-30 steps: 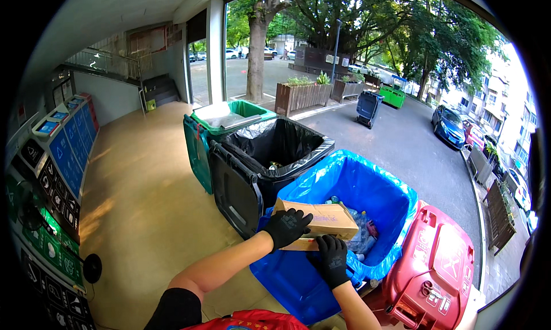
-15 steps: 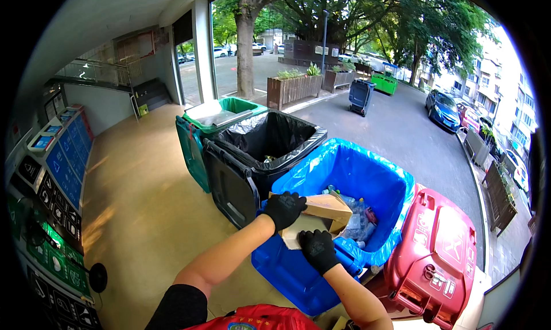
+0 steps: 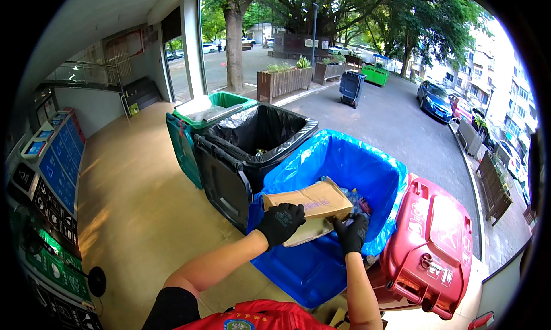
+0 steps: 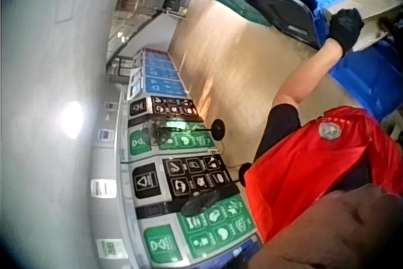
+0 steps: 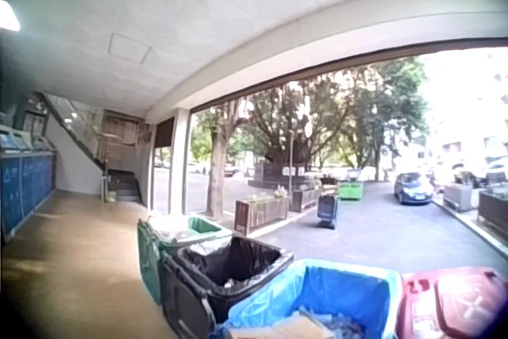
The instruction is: The person sorts waste by placing food scraps into a green bin and cardboard boxes into a blue bin. They use tongs to handle the food scraps and their hands to fold and place the cardboard.
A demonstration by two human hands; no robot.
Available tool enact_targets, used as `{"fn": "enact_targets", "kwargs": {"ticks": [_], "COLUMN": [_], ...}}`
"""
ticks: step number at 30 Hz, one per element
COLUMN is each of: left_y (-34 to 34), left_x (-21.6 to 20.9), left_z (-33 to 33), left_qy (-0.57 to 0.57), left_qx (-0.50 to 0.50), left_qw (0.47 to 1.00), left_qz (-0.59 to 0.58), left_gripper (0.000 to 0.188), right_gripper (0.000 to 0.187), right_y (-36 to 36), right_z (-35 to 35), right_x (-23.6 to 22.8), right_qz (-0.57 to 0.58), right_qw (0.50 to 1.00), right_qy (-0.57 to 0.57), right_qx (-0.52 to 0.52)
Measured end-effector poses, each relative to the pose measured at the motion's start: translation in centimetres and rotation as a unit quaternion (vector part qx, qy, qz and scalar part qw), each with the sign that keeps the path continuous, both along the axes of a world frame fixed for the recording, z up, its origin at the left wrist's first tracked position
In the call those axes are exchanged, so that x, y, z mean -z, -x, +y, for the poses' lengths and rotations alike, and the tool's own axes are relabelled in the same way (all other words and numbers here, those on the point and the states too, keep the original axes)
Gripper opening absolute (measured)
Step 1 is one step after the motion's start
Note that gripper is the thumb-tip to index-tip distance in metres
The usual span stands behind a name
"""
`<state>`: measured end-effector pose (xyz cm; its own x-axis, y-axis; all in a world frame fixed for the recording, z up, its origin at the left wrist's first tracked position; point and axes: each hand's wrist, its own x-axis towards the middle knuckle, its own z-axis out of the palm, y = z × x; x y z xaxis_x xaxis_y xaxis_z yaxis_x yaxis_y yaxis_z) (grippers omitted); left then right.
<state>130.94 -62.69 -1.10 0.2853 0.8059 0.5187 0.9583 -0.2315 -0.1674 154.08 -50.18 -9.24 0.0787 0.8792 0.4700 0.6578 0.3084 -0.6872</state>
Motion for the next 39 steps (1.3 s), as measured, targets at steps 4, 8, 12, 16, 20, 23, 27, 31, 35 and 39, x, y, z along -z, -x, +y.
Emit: {"fn": "enact_targets", "kwargs": {"ticks": [4, 8, 12, 16, 20, 23, 27, 31, 35, 39], "left_y": [-0.7, -0.5, -2.3, -2.4, 0.5, 0.6, 0.6, 3.8, 2.0, 0.7], "left_x": [1.0, 1.1, 0.6, 1.8, 2.1, 1.2, 0.6, 0.7, -1.1, -2.1], "left_z": [-0.3, -1.7, -1.6, -1.6, -1.7, -0.7, 0.9, 1.4, 0.1, -0.7], "left_qy": [-0.048, -0.042, -0.035, -0.04, -0.03, -0.033, -0.034, -0.001, 0.083, 0.044], "left_qx": [-0.005, -0.045, -0.061, -0.052, -0.036, 0.008, 0.045, 0.024, -0.014, -0.03], "left_qw": [0.999, 0.998, 0.996, 0.996, 0.998, 0.999, 0.995, 0.975, 0.988, 0.999], "left_qz": [0.008, 0.024, 0.051, 0.067, 0.039, -0.02, -0.083, -0.222, -0.129, -0.006], "left_gripper": [0.038, 0.039, 0.042, 0.044, 0.037, 0.03, 0.026, 0.025, 0.051, 0.079], "right_gripper": [0.06, 0.058, 0.058, 0.036, 0.026, 0.024, 0.037, 0.041, 0.042, 0.043], "right_y": [-0.1, 0.8, -0.9, -4.2, -0.5, -2.5, -4.7, -3.4, -3.5, -3.1], "right_z": [1.7, 1.9, 6.2, 10.4, 4.6, 3.2, 3.3, 1.8, 0.3, -1.4], "right_x": [2.4, 5.2, 7.6, 6.1, 2.3, 3.3, 4.8, 2.7, 2.3, 0.7], "right_qz": [0.092, 0.246, 0.246, -0.122, 0.28, 0.305, 0.448, 0.438, 0.427, 0.413], "right_qw": [0.995, 0.969, 0.96, 0.944, 0.849, 0.85, 0.782, 0.783, 0.797, 0.808], "right_qy": [0.025, 0.029, 0.125, 0.109, 0.373, 0.353, 0.298, 0.266, 0.278, 0.319], "right_qx": [0.003, -0.005, -0.048, -0.285, -0.247, -0.244, -0.315, -0.353, -0.325, -0.275]}}
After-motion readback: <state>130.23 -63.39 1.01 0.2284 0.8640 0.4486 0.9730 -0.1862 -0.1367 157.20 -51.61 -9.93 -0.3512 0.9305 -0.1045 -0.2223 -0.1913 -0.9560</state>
